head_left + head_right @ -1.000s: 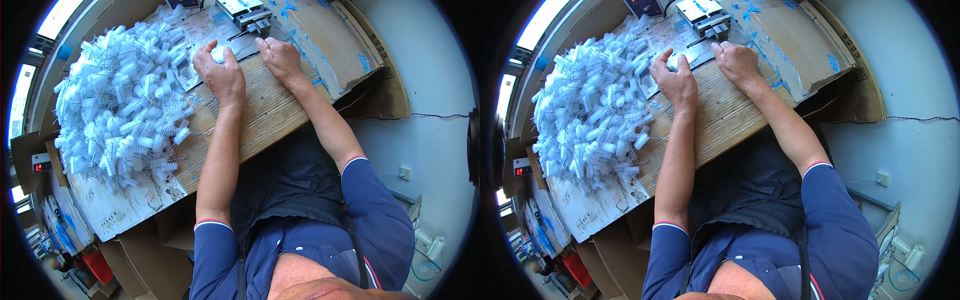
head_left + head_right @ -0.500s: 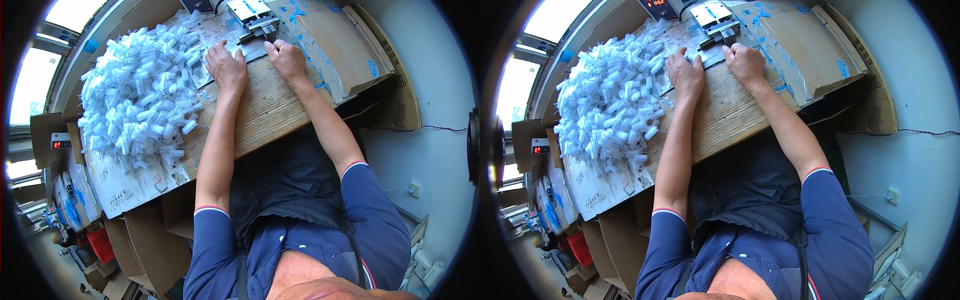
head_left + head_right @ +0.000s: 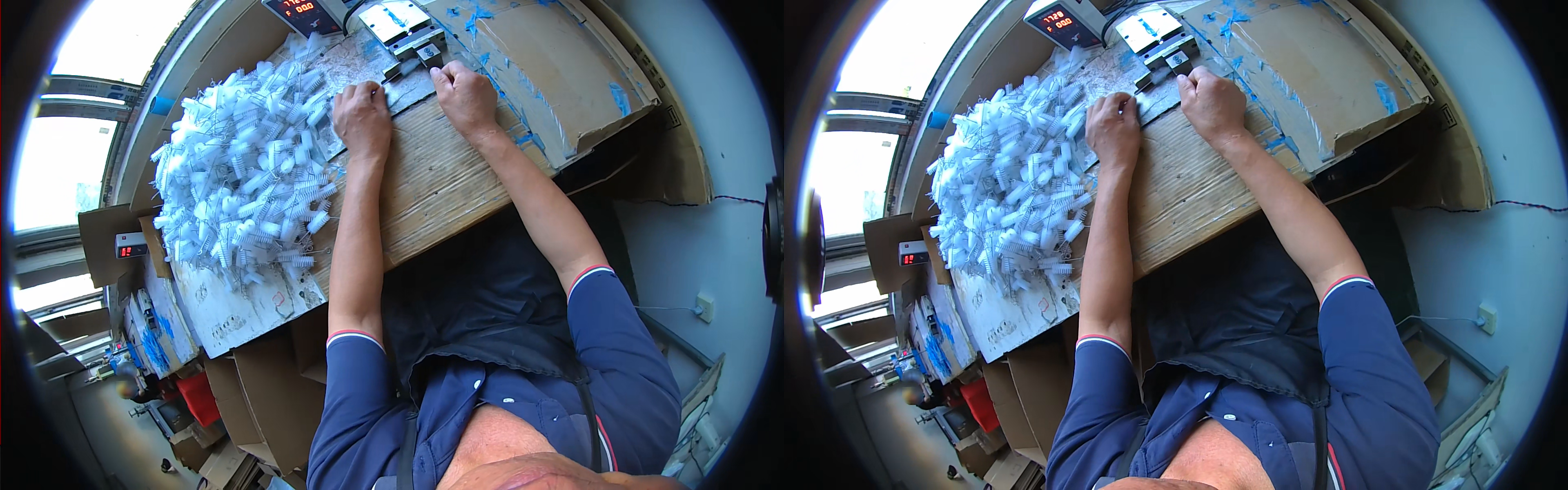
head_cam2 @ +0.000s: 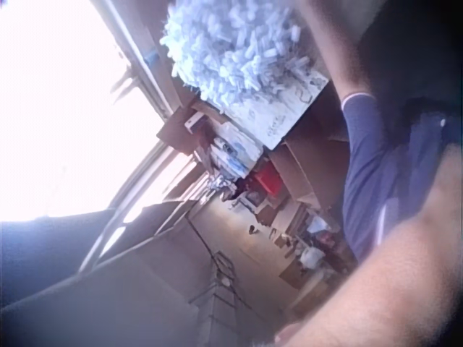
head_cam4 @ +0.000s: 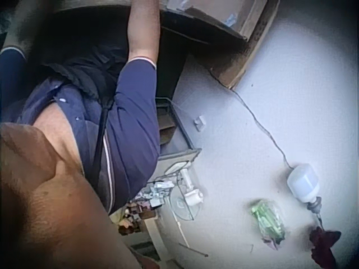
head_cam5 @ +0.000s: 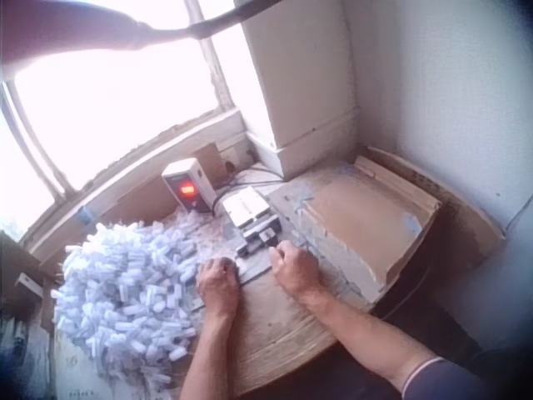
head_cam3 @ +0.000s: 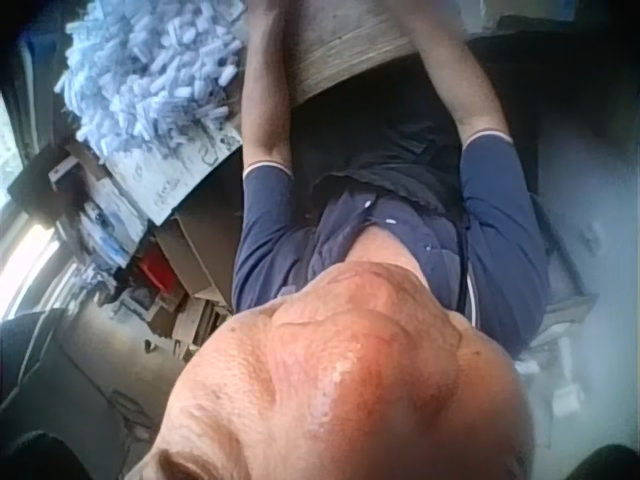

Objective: Measuring the dimensions of small white brushes using a caliper in a workshop setting.

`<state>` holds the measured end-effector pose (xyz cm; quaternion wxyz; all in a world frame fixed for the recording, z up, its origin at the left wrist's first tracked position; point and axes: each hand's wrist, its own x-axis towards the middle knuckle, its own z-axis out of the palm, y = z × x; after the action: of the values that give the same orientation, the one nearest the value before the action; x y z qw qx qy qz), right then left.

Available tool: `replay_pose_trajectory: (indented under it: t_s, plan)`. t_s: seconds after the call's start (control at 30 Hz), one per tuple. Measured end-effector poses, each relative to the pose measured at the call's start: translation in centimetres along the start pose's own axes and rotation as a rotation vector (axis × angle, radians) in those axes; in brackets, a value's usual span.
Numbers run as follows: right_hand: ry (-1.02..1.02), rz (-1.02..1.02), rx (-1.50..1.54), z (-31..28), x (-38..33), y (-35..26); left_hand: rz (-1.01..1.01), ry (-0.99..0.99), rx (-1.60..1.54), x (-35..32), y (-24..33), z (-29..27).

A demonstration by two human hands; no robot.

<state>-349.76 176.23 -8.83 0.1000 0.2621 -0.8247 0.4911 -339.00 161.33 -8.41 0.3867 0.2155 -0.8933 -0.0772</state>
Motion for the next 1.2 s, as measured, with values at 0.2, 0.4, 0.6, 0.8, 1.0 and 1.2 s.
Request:
replay_pose_trajectory:
  t_s: [0.2, 0.4, 0.6, 0.8, 1.0, 1.2]
  plan:
    - [0.006, 0.058, 0.059, 0.2, 0.3, 0.6, -0.285, 0.028, -0.432, -2.8, 0.9, -2.1]
    - [-0.167, 0.180, 0.737, -0.4, 0.6, 1.4, -0.225, 0.027, -0.482, -3.2, 2.2, -2.6]
    - [-0.325, 0.305, 0.948, -2.3, 0.5, -0.1, -0.292, -0.086, -0.496, -3.5, 2.0, -2.4]
    - [-0.363, 0.309, 0.863, -1.8, -0.2, -0.5, -0.257, -0.206, -0.437, -3.3, 2.5, -3.7]
    - [-0.311, 0.235, 0.870, -1.4, -0.3, -0.9, -0.172, -0.263, -0.444, -3.6, 1.9, -3.5]
    - [-0.386, 0.193, 0.876, -1.6, 0.0, 0.5, -0.248, -0.388, -0.476, -3.4, 3.2, -3.8]
